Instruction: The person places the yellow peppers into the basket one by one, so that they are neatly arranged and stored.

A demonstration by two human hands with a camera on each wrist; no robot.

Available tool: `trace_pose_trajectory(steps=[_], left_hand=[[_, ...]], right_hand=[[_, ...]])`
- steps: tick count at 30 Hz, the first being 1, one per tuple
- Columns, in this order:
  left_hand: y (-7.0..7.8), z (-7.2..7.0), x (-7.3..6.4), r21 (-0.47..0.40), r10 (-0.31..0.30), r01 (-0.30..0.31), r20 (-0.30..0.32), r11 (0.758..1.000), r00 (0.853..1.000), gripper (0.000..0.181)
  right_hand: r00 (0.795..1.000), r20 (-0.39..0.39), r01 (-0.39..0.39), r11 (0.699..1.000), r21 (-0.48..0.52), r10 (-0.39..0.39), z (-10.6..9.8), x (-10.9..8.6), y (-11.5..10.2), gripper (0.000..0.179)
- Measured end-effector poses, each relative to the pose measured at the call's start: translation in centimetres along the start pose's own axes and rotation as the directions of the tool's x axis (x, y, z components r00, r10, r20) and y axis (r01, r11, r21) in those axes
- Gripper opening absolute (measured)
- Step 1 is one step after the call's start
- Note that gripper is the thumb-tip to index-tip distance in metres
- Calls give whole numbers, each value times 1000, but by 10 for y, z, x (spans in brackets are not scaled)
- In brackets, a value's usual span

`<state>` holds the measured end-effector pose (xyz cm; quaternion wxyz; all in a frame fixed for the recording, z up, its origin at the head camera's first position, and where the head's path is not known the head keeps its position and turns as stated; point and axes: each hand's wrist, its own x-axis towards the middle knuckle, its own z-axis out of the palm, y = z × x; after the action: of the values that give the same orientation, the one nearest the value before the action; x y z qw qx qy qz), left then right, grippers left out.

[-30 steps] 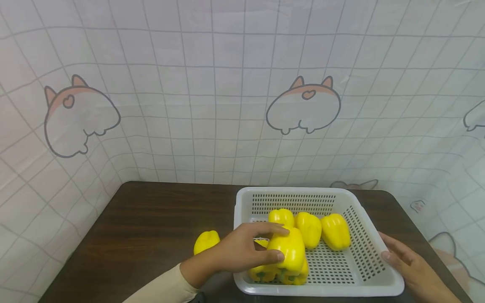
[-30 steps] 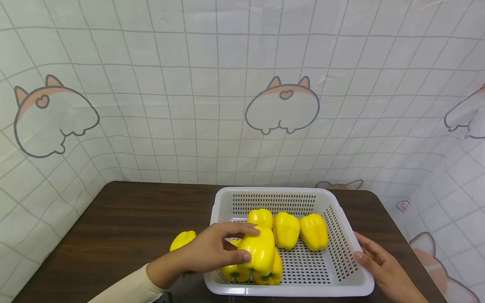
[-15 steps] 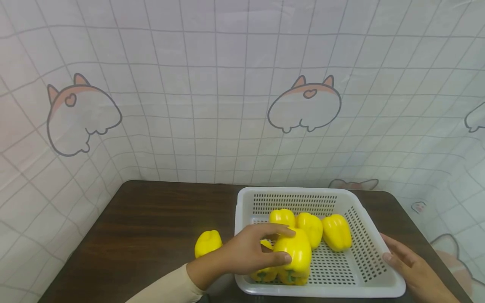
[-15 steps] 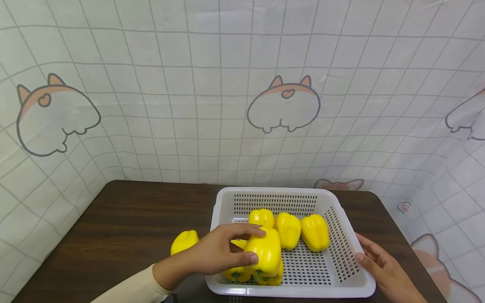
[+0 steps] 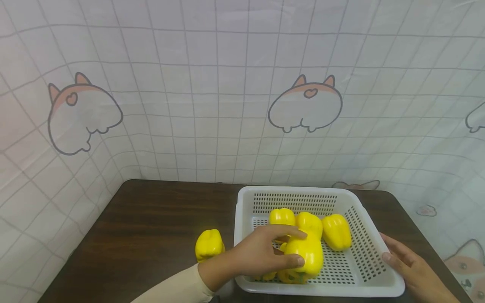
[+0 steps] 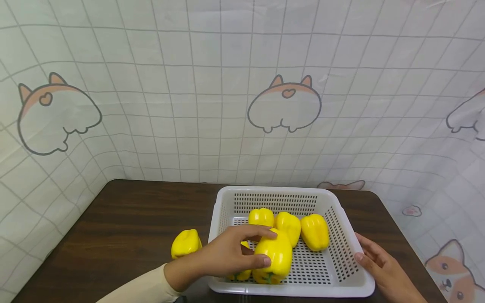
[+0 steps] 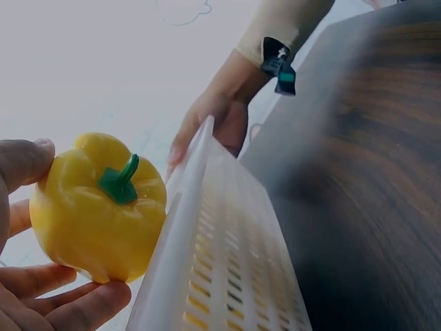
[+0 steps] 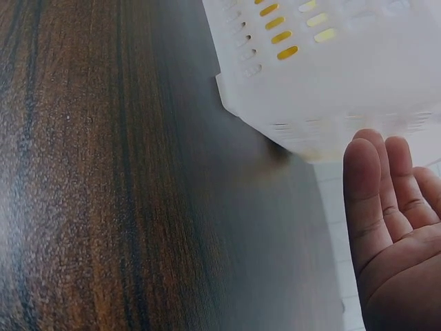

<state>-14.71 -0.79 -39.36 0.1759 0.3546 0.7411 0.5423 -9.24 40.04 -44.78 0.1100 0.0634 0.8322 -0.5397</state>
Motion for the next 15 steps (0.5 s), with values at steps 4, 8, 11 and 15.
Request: trace_pose_trajectory(steps=[4, 8, 11, 15], left_hand=[[3, 6, 4, -6, -28, 28, 11, 1000, 1000, 46], [4, 10, 6, -14, -45, 45, 21, 999, 999, 45], [4, 13, 7, -8, -37, 37, 22, 999, 999, 44], [4, 16, 9, 19, -28, 28, 6, 999, 1000, 44]], right_hand=[[1000, -9, -5, 1000, -2, 5, 1, -1, -1, 70], [1000, -6, -5, 1000, 0, 5, 2, -1, -2, 71], [999, -15, -28, 1000, -4, 28, 3, -2, -4, 73], [999, -22, -42, 999, -17, 42, 2, -2, -6, 74]])
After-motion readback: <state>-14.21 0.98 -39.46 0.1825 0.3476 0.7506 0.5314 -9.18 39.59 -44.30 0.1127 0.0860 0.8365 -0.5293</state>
